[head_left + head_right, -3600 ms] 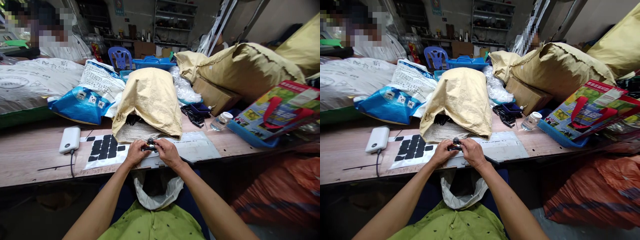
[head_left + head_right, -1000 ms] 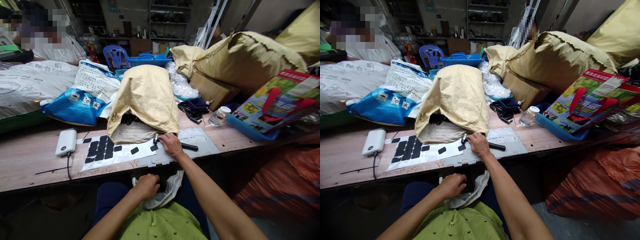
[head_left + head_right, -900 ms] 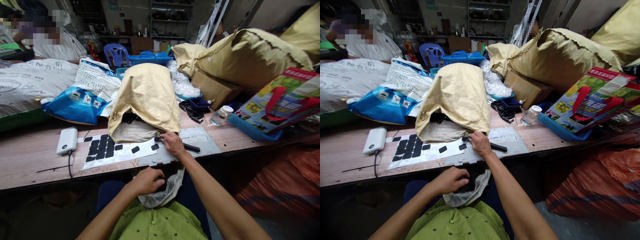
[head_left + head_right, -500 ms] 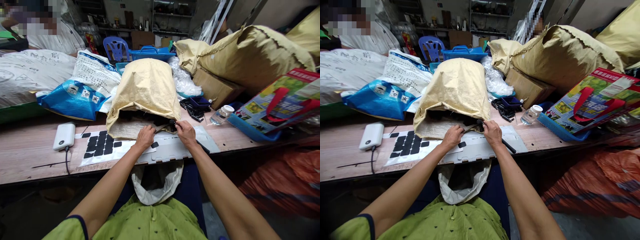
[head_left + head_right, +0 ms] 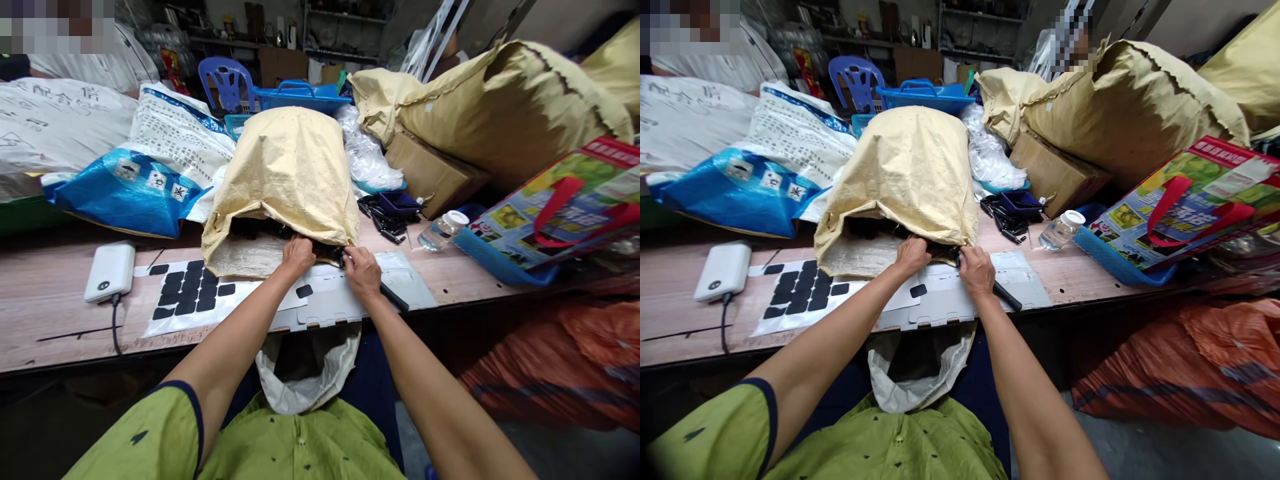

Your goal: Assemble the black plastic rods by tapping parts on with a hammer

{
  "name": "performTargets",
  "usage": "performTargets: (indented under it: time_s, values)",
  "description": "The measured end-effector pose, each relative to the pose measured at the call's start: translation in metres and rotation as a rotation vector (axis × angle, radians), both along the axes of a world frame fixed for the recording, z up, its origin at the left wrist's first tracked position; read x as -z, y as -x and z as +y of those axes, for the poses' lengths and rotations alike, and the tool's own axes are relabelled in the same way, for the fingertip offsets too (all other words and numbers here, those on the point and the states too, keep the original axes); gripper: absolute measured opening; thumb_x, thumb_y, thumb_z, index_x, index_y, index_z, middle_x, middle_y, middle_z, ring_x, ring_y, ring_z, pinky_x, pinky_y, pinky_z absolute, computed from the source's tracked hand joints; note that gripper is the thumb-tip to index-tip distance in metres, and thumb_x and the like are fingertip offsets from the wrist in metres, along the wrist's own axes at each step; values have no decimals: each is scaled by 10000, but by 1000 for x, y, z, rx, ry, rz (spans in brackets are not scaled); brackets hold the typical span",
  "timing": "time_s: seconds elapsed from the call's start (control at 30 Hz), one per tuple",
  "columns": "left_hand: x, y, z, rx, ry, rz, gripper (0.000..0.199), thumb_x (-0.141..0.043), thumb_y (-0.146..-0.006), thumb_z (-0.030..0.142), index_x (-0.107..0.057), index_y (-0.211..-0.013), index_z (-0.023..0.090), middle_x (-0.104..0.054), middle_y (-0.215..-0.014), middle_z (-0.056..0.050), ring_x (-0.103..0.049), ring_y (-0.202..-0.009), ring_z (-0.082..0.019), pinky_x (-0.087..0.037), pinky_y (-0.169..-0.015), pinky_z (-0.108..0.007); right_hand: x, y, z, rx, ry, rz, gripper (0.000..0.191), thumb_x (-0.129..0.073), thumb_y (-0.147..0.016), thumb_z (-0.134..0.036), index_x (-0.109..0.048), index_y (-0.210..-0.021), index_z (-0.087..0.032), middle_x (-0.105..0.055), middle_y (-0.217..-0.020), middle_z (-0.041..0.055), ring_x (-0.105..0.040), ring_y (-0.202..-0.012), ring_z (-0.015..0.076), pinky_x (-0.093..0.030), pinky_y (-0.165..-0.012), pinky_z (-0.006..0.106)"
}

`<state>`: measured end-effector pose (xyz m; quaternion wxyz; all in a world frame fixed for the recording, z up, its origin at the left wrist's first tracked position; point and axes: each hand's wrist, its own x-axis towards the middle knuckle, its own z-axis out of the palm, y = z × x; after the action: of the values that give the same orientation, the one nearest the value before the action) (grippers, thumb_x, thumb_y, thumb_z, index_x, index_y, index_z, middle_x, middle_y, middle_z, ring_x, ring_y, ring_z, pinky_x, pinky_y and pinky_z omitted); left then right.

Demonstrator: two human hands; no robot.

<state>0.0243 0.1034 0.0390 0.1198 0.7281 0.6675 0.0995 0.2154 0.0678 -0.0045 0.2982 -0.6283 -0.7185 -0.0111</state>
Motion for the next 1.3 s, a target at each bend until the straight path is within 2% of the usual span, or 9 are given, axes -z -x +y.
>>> performTargets:
  time_s: [0.07,0.13,0.27,0.4,0.5,0.6,0.8,1.03,1.3]
  values:
    - [-1,-2,2,-30,23,15,370,-641,-879,342,-721,-1197,170,-661,-1252,-169,-569,-1218,-329,-487,-964,-381,4,5,-5,22,-39,-62,303,-500,-971,-247,-712,-1187,-226,-676,-1053,86,-524,-919,235,-414,-854,342]
    - [-3,7,-5,-3,-10,16,352,-639,-890,346,-710,-1187,171,-652,-1256,-164,-557,-1218,-327,-472,-970,-390,6,8,-9,27,-76,-88,306,-483,-982,-243,-713,-1184,-224,-672,-1037,90,-510,-910,236,-407,-851,345]
    - [-1,48,-45,43,-176,-100,252,-614,-933,386,-691,-1082,197,-672,-1073,-112,-566,-1077,-299,-451,-910,-409,3,9,-13,-50,-95,-76,338,-427,-1012,-252,-717,-1180,-210,-671,-1014,114,-518,-928,251,-426,-874,369]
    - [19,81,-94,160,-178,-262,201,-681,-901,386,-680,-1022,225,-678,-960,-50,-563,-948,-247,-425,-853,-369,-1,11,-17,-207,-96,-65,356,-427,-1008,-249,-703,-1231,-223,-675,-1054,120,-547,-977,258,-456,-925,398]
    - [36,89,-111,185,-164,-339,185,-726,-868,362,-697,-989,226,-667,-952,-37,-571,-935,-227,-417,-862,-359,-2,12,-18,-338,-94,-90,355,-437,-1008,-246,-698,-1249,-241,-687,-1073,99,-569,-1001,245,-468,-947,387]
    - [43,89,-112,152,-159,-405,227,-772,-822,361,-710,-999,233,-660,-947,-25,-580,-940,-221,-419,-875,-356,-2,13,-18,-414,-88,-119,341,-445,-1010,-242,-702,-1234,-234,-699,-1051,86,-584,-984,235,-481,-923,366]
    - [41,89,-108,110,-132,-438,201,-776,-803,337,-725,-969,235,-672,-922,-18,-582,-942,-224,-416,-879,-358,-4,14,-18,-459,-77,-154,279,-515,-976,-244,-708,-1175,-207,-695,-1025,81,-584,-966,234,-488,-886,360]
    - [38,89,-109,110,-131,-447,205,-783,-783,317,-727,-962,233,-678,-912,-14,-582,-930,-222,-415,-880,-360,-3,14,-16,-454,-59,-213,252,-543,-944,-213,-693,-1146,-209,-676,-1008,74,-575,-956,234,-475,-875,354]
    - [41,90,-108,109,-129,-470,171,-759,-799,301,-721,-949,228,-678,-915,-14,-583,-915,-211,-428,-871,-354,-3,15,-14,-420,-31,-158,154,-586,-907,-229,-666,-1037,-214,-636,-1033,77,-587,-967,231,-483,-852,344]
